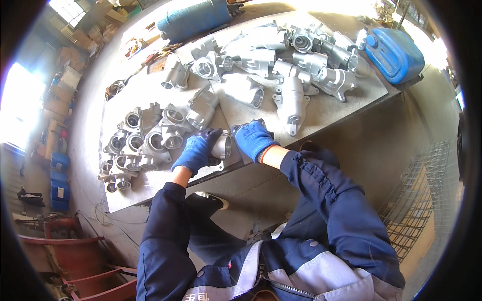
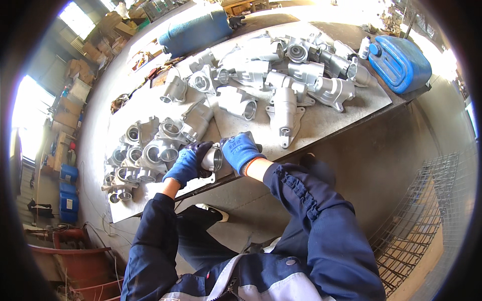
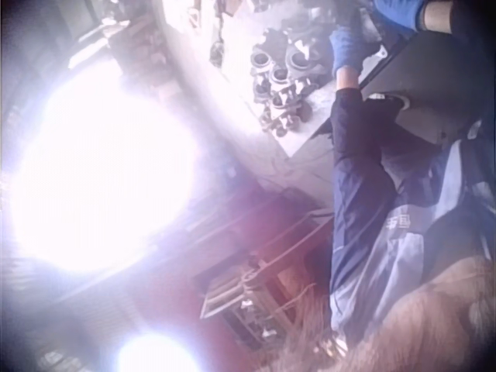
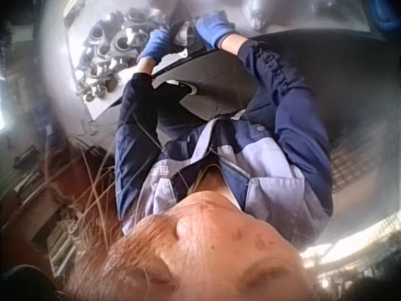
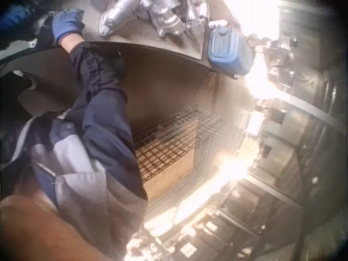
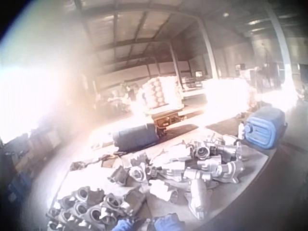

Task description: The person repeatedly picks up small metal castings from a table, turns them over in gloved hands, and places them into a growing pile. The action is continuous and repetitive throughout the clip.

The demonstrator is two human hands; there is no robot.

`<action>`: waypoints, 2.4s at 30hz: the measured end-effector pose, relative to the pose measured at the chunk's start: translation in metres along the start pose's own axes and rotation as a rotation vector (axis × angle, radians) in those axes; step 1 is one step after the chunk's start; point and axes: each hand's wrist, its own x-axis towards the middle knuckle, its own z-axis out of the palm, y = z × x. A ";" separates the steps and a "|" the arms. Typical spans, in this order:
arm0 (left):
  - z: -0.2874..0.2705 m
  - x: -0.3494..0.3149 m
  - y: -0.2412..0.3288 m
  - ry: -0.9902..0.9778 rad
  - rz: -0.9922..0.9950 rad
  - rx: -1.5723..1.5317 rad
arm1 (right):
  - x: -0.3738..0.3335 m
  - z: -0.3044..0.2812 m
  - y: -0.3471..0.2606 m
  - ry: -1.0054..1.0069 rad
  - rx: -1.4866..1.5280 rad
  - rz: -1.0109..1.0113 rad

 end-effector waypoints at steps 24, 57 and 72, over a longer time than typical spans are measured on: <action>-0.009 0.004 0.011 -0.064 -0.042 0.028 | -0.027 0.012 -0.029 -0.068 0.422 0.166; 0.019 -0.022 -0.041 0.286 -0.004 -0.120 | 0.010 0.020 0.008 -0.100 0.714 0.281; 0.084 -0.006 -0.061 0.614 -0.082 0.078 | 0.002 0.013 -0.029 0.050 0.194 0.243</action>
